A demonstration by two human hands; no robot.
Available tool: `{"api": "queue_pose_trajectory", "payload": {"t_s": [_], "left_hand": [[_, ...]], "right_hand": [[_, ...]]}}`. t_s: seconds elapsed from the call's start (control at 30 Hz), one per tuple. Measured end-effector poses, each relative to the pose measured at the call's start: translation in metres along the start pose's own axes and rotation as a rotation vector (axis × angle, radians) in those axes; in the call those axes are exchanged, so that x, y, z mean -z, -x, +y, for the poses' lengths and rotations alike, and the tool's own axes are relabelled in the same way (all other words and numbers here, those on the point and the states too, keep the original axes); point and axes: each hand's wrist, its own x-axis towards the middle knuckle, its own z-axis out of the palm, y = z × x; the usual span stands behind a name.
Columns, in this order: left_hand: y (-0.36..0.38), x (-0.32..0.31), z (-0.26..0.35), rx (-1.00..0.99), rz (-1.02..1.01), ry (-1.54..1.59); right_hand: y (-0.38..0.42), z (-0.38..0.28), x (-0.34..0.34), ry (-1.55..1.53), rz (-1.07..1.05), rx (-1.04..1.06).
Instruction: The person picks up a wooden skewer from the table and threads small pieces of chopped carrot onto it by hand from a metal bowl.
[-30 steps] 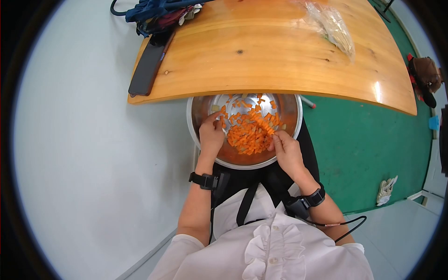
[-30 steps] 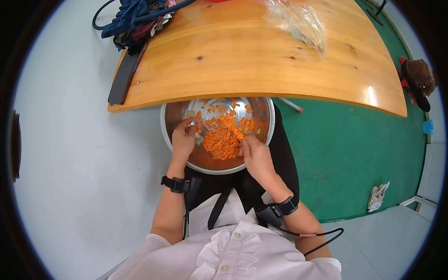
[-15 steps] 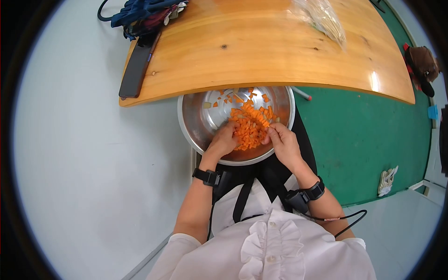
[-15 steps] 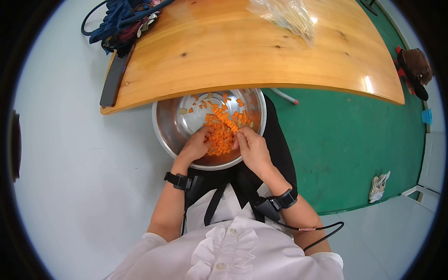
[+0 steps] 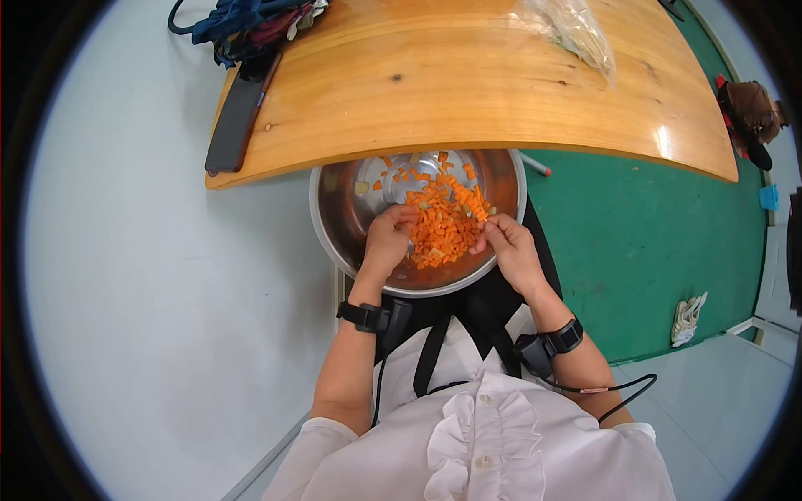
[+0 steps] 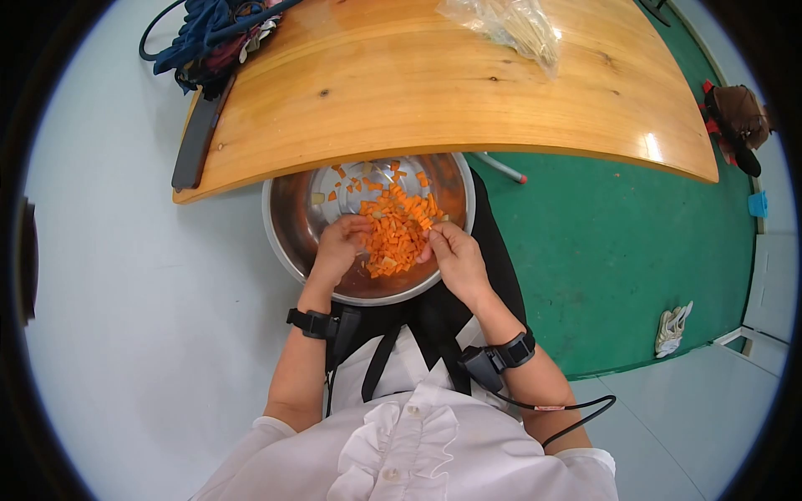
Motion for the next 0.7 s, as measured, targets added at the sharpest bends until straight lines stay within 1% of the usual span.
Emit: {"api": "queue_pose_trajectory", "payload": {"t_s": [0.07, 0.17, 0.2, 0.3, 0.4, 0.5, 0.6, 0.7], "left_hand": [[0.005, -0.006, 0.006, -0.068, -0.050, -0.135], [0.014, -0.020, 0.016, -0.358, 0.025, -0.593], [0.013, -0.026, 0.017, -0.294, 0.003, -0.587], [0.017, -0.036, 0.022, -0.350, 0.042, -0.768], [0.017, -0.031, 0.023, -0.282, -0.017, -0.764], [0.021, -0.022, 0.017, -0.250, -0.025, -0.772], [0.024, -0.017, 0.011, -0.253, 0.006, -0.676], [0.020, -0.011, 0.005, -0.352, 0.195, -0.543]], "right_hand": [[0.000, 0.000, 0.000, 0.013, -0.002, -0.002], [0.003, -0.005, -0.002, 0.065, 0.001, -0.004], [0.004, -0.007, -0.003, 0.087, 0.003, -0.005], [0.003, -0.004, -0.003, 0.116, 0.009, -0.008], [0.004, -0.005, -0.002, 0.134, 0.002, 0.002], [0.003, -0.002, 0.000, 0.163, -0.034, -0.011], [0.004, -0.005, -0.001, 0.175, -0.042, -0.012], [0.005, -0.005, -0.001, 0.237, -0.046, 0.000]]}}
